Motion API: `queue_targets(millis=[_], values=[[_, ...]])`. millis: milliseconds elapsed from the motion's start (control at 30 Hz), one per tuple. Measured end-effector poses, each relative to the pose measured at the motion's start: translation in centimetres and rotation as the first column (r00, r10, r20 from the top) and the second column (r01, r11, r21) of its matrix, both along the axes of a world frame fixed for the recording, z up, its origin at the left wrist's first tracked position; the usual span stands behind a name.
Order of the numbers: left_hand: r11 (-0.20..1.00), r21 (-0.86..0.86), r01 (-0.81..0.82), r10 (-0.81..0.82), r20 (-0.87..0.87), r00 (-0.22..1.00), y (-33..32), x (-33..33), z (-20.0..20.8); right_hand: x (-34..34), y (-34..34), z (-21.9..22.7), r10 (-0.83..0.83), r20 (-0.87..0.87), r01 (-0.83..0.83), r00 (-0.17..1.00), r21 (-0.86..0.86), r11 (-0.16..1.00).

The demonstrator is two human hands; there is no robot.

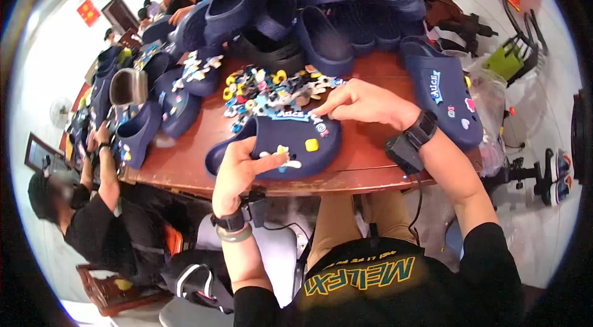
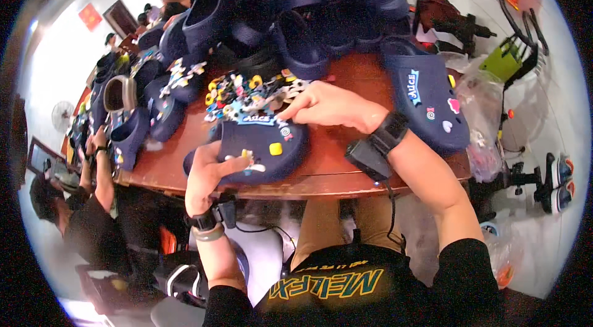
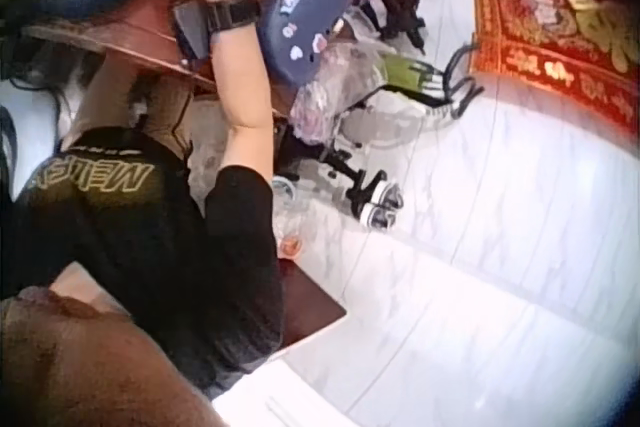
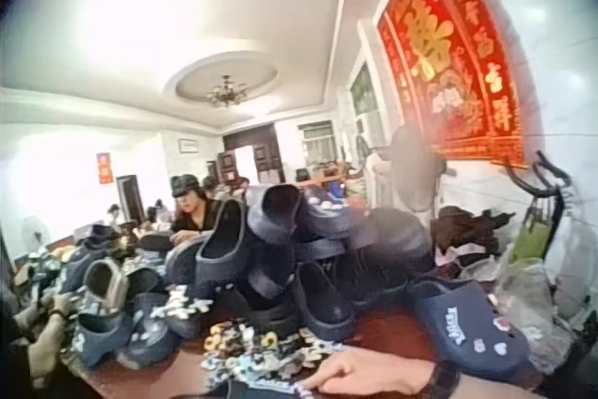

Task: Inserting decorative charms into the holes of rubber clogs.

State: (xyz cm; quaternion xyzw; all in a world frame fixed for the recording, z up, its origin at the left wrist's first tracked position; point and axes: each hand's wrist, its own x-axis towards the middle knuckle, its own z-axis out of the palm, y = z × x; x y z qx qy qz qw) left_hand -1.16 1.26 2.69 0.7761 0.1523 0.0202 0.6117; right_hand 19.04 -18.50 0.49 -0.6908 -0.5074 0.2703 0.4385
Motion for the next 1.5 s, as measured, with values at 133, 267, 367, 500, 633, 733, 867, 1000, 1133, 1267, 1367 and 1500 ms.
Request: queue_targets(millis=[133,267,367,500,633,733,867,1000,1133,1267,1367,1500], values=[[0.998,0.062,0.017,-0.027,0.177,0.984,0.1,-0.2,-0.6,-0.7,0.7,-0.3,-0.065,-0.244,0.084,0.968,0.069,0.994],[0.997,0.074,0.002,-0.011,0.127,0.992,-0.2,-0.8,-0.7,-1.0,2.0,-0.9,-0.022,0.124,0.020,0.992,0.023,1.000],[0.999,-0.047,0.026,-0.021,0.106,0.994,-0.2,-0.5,-2.0,-1.2,1.7,-2.6,-0.097,0.047,0.098,0.994,-0.026,0.995],[1.000,-0.011,0.015,-0.014,0.069,0.997,0.4,-2.0,-2.2,-3.8,1.3,-2.3,-0.188,0.138,0.190,0.973,-0.001,0.982],[0.999,-0.040,-0.021,0.021,-0.005,1.000,-0.8,-1.3,0.2,-2.4,0.8,-4.5,-0.261,-0.346,0.358,0.901,0.256,0.898],[0.978,-0.206,-0.025,0.070,0.212,0.975,-0.7,-0.8,1.9,-1.7,1.9,-4.7,-0.263,-0.644,0.522,0.719,0.250,0.815],[0.992,-0.081,0.098,-0.065,0.337,0.939,-3.8,3.6,6.6,-1.8,2.6,-6.3,-0.191,-0.639,0.427,0.745,0.238,0.872],[0.977,0.024,0.213,-0.210,0.294,0.932,-7.7,10.7,8.3,-3.1,3.2,-6.3,-0.173,-0.424,0.280,0.889,0.204,0.938],[0.929,-0.103,0.356,-0.316,0.280,0.906,-10.7,16.2,8.8,-4.3,3.5,-5.9,-0.162,-0.369,0.258,0.915,0.228,0.939],[0.841,0.033,0.540,-0.483,0.493,0.723,-13.2,22.9,5.4,-3.9,2.6,-6.0,-0.164,-0.260,0.223,0.952,0.215,0.951],[0.797,0.214,0.565,-0.604,0.310,0.734,-10.9,27.1,2.2,-4.1,3.6,-6.9,-0.121,-0.303,0.219,0.945,0.316,0.923],[0.876,0.269,0.400,-0.472,0.311,0.825,-10.3,27.5,2.4,-3.1,3.3,-7.4,-0.124,-0.330,0.197,0.936,0.199,0.960]])
